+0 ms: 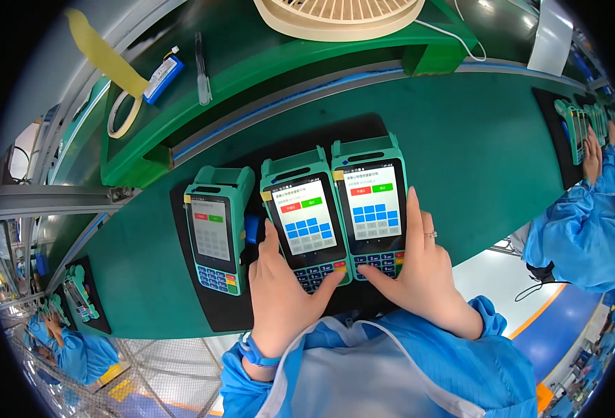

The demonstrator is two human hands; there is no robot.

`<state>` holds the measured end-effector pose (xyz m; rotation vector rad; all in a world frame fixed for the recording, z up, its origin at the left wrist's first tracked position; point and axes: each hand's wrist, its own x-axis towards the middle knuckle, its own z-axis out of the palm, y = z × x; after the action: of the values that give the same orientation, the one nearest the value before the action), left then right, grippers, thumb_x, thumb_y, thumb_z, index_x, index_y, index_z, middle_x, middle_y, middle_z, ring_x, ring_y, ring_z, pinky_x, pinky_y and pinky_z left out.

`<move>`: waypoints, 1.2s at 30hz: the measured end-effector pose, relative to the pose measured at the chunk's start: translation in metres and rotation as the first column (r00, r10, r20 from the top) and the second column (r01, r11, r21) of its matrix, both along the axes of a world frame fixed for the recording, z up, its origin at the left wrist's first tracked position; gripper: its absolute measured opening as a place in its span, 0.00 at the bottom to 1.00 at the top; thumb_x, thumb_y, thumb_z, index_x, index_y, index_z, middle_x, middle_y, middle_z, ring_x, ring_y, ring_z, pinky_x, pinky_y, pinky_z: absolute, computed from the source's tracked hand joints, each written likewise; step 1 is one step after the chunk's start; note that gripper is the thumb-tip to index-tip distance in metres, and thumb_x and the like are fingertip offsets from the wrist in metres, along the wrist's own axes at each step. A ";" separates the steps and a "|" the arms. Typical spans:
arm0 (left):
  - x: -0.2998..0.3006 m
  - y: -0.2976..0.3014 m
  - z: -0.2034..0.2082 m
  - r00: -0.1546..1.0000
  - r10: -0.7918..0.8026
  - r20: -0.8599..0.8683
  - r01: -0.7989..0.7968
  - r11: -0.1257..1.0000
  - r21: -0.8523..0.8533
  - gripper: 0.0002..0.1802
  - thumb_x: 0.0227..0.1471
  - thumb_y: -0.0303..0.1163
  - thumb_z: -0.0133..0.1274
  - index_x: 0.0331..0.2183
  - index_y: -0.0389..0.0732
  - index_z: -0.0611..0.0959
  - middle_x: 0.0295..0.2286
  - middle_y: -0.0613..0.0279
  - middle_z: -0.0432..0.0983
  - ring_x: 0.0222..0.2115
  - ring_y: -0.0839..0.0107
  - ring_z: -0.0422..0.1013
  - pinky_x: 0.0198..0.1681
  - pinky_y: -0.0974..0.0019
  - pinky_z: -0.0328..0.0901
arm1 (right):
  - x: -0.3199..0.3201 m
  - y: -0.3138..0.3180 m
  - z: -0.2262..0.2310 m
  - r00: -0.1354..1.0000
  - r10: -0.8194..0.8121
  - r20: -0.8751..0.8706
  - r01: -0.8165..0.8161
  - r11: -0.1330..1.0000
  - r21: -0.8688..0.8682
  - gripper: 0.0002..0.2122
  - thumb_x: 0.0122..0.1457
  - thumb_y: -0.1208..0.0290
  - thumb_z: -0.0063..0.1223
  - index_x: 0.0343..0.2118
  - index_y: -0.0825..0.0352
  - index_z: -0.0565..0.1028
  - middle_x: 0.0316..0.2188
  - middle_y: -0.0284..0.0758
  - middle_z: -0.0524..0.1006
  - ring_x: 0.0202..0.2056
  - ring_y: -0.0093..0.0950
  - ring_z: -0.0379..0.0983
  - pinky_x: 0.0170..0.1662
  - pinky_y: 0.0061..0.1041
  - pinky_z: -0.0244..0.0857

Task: The person tests the software and functionality of handheld electronic terminals on an assembly line by hand.

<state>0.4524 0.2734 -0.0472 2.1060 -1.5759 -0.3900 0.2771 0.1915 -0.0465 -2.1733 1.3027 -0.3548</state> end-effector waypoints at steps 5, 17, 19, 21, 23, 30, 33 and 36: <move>0.030 0.019 -0.004 0.933 -0.097 -0.345 0.149 0.981 0.126 0.44 0.43 0.25 0.54 0.58 0.34 0.49 0.42 0.47 0.64 0.39 0.53 0.64 0.44 0.58 0.59 | -0.029 -0.019 0.011 0.948 0.091 0.305 -0.203 0.912 0.358 0.40 0.47 0.76 0.57 0.61 0.70 0.45 0.53 0.54 0.57 0.30 0.34 0.72 0.30 0.24 0.69; 0.018 0.012 -0.004 0.989 -0.108 -0.102 0.114 0.992 0.058 0.49 0.40 0.30 0.59 0.57 0.29 0.49 0.39 0.46 0.65 0.35 0.54 0.64 0.39 0.60 0.59 | -0.016 -0.006 -0.001 0.972 0.136 0.191 -0.173 0.966 0.192 0.44 0.47 0.76 0.56 0.60 0.72 0.36 0.50 0.54 0.56 0.42 0.47 0.68 0.40 0.32 0.67; 0.016 0.009 -0.005 0.990 -0.085 -0.109 0.087 0.996 0.013 0.51 0.38 0.33 0.61 0.57 0.28 0.49 0.38 0.45 0.65 0.33 0.54 0.65 0.36 0.60 0.60 | -0.011 -0.004 0.000 0.985 0.090 0.149 -0.122 0.967 0.223 0.45 0.46 0.76 0.56 0.60 0.72 0.34 0.48 0.53 0.58 0.45 0.48 0.66 0.43 0.34 0.65; 0.012 0.009 -0.001 0.995 -0.072 -0.068 0.074 0.997 0.035 0.52 0.37 0.34 0.62 0.57 0.28 0.49 0.38 0.45 0.65 0.33 0.54 0.65 0.35 0.60 0.60 | -0.010 -0.001 0.000 0.991 0.090 0.102 -0.112 0.965 0.236 0.47 0.45 0.74 0.59 0.60 0.74 0.33 0.48 0.54 0.58 0.44 0.48 0.66 0.41 0.34 0.67; 0.009 0.006 0.000 0.998 -0.065 -0.025 0.066 0.996 0.053 0.53 0.37 0.35 0.63 0.56 0.27 0.49 0.38 0.44 0.65 0.33 0.54 0.65 0.34 0.60 0.61 | -0.007 0.000 -0.002 0.992 0.097 0.086 -0.108 0.984 0.139 0.46 0.45 0.71 0.60 0.59 0.76 0.36 0.48 0.56 0.58 0.38 0.46 0.70 0.35 0.32 0.69; -0.001 0.003 0.001 0.999 -0.031 0.044 0.031 0.999 0.011 0.53 0.36 0.36 0.63 0.56 0.26 0.49 0.37 0.44 0.64 0.33 0.54 0.64 0.35 0.60 0.60 | -0.001 0.004 0.000 0.999 0.050 0.021 -0.050 0.998 0.030 0.48 0.43 0.66 0.62 0.59 0.77 0.39 0.49 0.57 0.58 0.34 0.44 0.73 0.30 0.30 0.71; 0.013 0.009 -0.001 0.993 -0.087 -0.075 0.092 0.994 0.063 0.50 0.39 0.32 0.60 0.56 0.26 0.49 0.37 0.45 0.63 0.33 0.54 0.64 0.37 0.60 0.60 | -0.009 -0.002 0.007 0.995 0.094 0.042 -0.098 0.990 0.104 0.46 0.44 0.69 0.61 0.59 0.76 0.39 0.49 0.57 0.58 0.38 0.46 0.71 0.34 0.32 0.70; 0.027 0.021 -0.001 0.966 -0.163 -0.199 0.192 0.972 0.137 0.46 0.43 0.26 0.56 0.57 0.27 0.48 0.38 0.46 0.63 0.36 0.55 0.62 0.40 0.61 0.59 | -0.025 -0.012 0.012 0.961 0.230 0.155 -0.261 0.940 0.222 0.47 0.46 0.72 0.59 0.61 0.71 0.35 0.51 0.55 0.56 0.44 0.50 0.67 0.42 0.35 0.67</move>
<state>0.4797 0.2948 -0.0481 1.9767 -1.6737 -0.7728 0.2518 0.1791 -0.0343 -2.0406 0.9379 -0.2178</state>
